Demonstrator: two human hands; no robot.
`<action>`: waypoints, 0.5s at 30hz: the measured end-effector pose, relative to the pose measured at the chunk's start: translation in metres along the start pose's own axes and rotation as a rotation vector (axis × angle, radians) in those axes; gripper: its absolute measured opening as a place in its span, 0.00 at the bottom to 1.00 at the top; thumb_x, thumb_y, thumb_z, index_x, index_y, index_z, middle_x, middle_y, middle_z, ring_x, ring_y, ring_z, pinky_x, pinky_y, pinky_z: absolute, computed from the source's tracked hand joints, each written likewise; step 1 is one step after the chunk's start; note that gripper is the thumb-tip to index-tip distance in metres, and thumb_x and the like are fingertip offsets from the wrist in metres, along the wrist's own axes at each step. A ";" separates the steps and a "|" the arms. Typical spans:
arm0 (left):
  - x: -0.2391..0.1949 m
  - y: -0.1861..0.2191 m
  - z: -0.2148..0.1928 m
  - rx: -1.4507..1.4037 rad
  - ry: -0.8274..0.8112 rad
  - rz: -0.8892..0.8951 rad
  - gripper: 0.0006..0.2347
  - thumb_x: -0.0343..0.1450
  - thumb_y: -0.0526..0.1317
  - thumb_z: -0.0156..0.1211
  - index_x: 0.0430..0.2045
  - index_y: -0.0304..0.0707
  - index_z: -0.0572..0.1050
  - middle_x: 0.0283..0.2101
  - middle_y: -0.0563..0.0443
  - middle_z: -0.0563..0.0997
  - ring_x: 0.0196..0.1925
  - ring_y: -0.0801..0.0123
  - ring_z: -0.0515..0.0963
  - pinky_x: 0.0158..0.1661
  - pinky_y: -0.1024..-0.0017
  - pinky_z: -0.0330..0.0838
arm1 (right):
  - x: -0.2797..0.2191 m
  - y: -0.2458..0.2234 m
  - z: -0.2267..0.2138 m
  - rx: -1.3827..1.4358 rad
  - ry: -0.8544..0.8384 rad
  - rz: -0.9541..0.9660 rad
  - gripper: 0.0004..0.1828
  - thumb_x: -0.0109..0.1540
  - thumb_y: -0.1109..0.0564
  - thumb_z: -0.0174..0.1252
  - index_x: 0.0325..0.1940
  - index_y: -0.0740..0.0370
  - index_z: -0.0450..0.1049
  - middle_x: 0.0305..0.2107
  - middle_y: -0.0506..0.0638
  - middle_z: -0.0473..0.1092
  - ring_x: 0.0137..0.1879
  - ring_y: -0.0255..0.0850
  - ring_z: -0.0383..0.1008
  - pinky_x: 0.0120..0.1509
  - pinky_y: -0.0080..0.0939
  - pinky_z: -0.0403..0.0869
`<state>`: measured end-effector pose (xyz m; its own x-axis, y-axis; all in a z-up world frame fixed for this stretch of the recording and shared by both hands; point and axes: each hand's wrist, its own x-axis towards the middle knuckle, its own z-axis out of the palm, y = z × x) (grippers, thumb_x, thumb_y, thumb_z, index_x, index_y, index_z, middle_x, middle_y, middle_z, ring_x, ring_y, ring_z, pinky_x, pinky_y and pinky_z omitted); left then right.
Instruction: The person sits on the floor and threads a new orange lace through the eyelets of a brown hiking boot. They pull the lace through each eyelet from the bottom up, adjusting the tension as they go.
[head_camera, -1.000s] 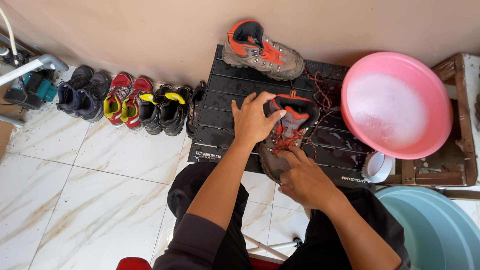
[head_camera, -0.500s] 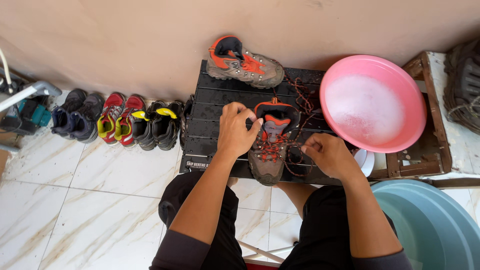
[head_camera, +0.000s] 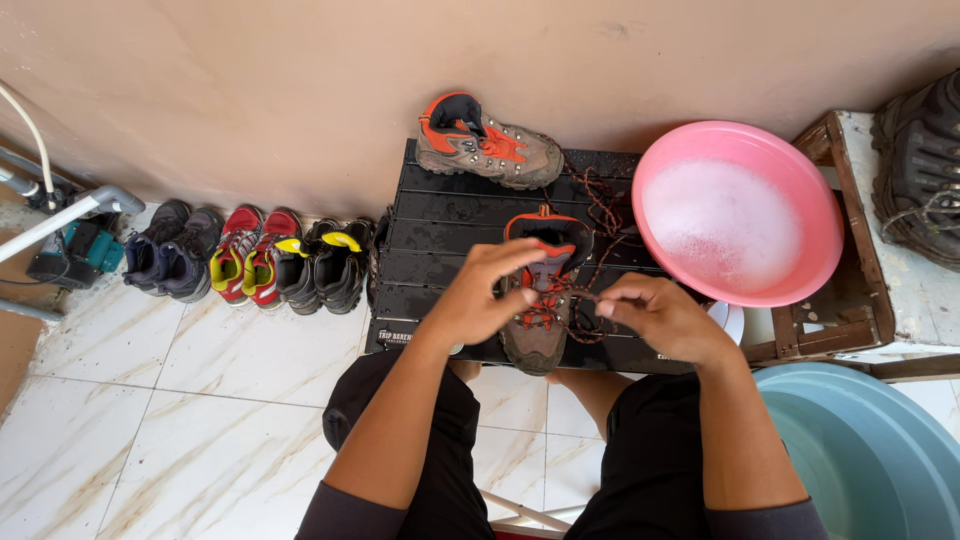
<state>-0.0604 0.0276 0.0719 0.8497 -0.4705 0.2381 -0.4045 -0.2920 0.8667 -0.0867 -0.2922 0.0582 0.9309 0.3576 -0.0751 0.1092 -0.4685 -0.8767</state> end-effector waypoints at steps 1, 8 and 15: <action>0.001 -0.009 0.010 0.000 -0.002 0.005 0.24 0.74 0.34 0.67 0.69 0.49 0.79 0.72 0.35 0.78 0.72 0.34 0.73 0.68 0.40 0.69 | 0.002 -0.001 0.005 -0.002 0.005 -0.001 0.11 0.72 0.60 0.64 0.48 0.67 0.89 0.35 0.60 0.79 0.44 0.49 0.75 0.52 0.51 0.74; 0.007 -0.009 0.015 0.237 -0.062 0.156 0.11 0.79 0.52 0.65 0.41 0.50 0.87 0.71 0.46 0.79 0.85 0.29 0.55 0.74 0.22 0.52 | 0.007 -0.012 0.018 0.021 0.013 -0.159 0.08 0.66 0.56 0.72 0.37 0.63 0.86 0.53 0.57 0.77 0.53 0.47 0.77 0.56 0.49 0.76; 0.009 -0.038 0.034 0.207 -0.048 0.266 0.06 0.74 0.46 0.71 0.30 0.48 0.87 0.63 0.46 0.85 0.83 0.30 0.62 0.74 0.24 0.56 | 0.018 -0.006 0.038 0.074 -0.022 -0.203 0.11 0.66 0.51 0.75 0.35 0.61 0.86 0.46 0.54 0.79 0.50 0.44 0.80 0.56 0.46 0.78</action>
<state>-0.0489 0.0059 0.0262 0.6901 -0.5903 0.4187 -0.6743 -0.3143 0.6682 -0.0840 -0.2525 0.0446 0.8843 0.4567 0.0970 0.2672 -0.3247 -0.9073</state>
